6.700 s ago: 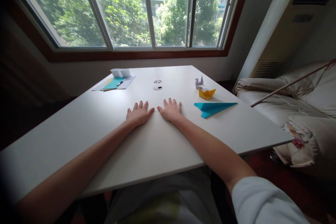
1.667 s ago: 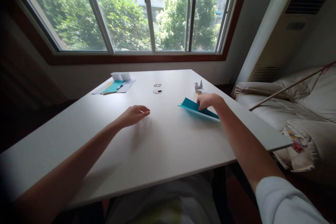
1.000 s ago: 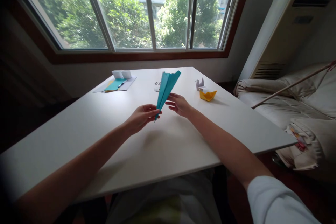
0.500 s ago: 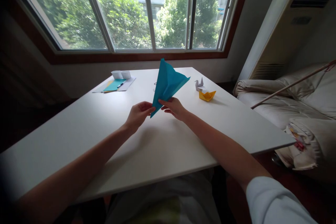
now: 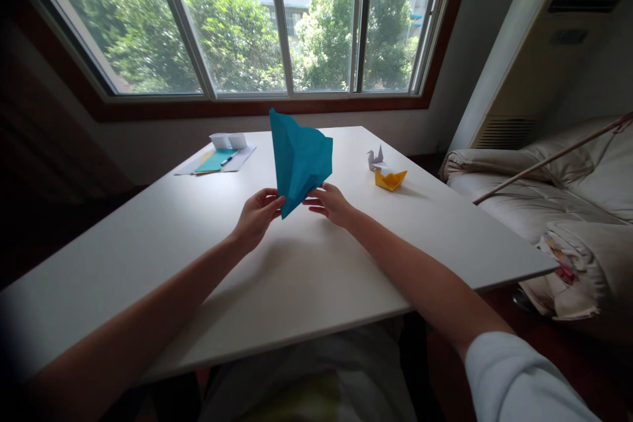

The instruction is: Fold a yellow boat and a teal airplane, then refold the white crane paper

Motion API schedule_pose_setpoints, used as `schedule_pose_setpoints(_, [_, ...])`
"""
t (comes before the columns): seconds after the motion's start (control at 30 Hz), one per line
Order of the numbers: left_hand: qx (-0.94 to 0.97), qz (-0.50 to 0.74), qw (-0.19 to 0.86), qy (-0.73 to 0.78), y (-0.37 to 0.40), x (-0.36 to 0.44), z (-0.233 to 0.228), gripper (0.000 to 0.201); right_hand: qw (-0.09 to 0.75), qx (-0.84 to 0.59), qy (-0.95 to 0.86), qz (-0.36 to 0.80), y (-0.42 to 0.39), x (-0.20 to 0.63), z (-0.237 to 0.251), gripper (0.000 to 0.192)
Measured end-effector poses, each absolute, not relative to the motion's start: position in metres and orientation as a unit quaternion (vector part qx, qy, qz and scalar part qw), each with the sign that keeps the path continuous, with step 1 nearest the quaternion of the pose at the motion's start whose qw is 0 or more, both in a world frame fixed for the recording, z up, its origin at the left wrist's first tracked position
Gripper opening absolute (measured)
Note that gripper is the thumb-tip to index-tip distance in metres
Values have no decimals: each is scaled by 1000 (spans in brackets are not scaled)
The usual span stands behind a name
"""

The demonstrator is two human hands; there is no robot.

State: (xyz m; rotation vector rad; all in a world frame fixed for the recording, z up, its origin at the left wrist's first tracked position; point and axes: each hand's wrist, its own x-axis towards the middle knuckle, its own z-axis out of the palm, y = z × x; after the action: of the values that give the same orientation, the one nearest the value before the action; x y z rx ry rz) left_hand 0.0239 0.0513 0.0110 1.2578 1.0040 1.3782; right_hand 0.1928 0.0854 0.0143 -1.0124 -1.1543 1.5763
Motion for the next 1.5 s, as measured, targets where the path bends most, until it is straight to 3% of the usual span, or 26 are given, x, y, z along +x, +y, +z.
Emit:
schedule_pose_setpoints(0.23, [426, 566, 502, 496, 51, 27, 13, 12, 443, -388, -486, 646, 82, 191, 13, 16])
schedule_pose_setpoints(0.43, [455, 535, 517, 489, 48, 27, 14, 24, 443, -377, -488, 651, 79, 187, 14, 11])
schedule_pose_setpoints(0.6, [462, 543, 520, 470, 50, 25, 11, 32, 430, -334, -490, 680, 78, 187, 17, 24])
schedule_pose_setpoints(1.0, [432, 581, 505, 470, 54, 23, 9, 25, 470, -375, -479, 640, 82, 188, 11, 38])
schedule_pose_setpoints(1.27, [241, 665, 525, 474, 67, 15, 12, 17, 376, -378, -547, 645, 75, 190, 15, 30])
schedule_pose_setpoints(1.5, [186, 676, 539, 467, 66, 15, 13, 12, 335, -346, -592, 646, 70, 188, 16, 29])
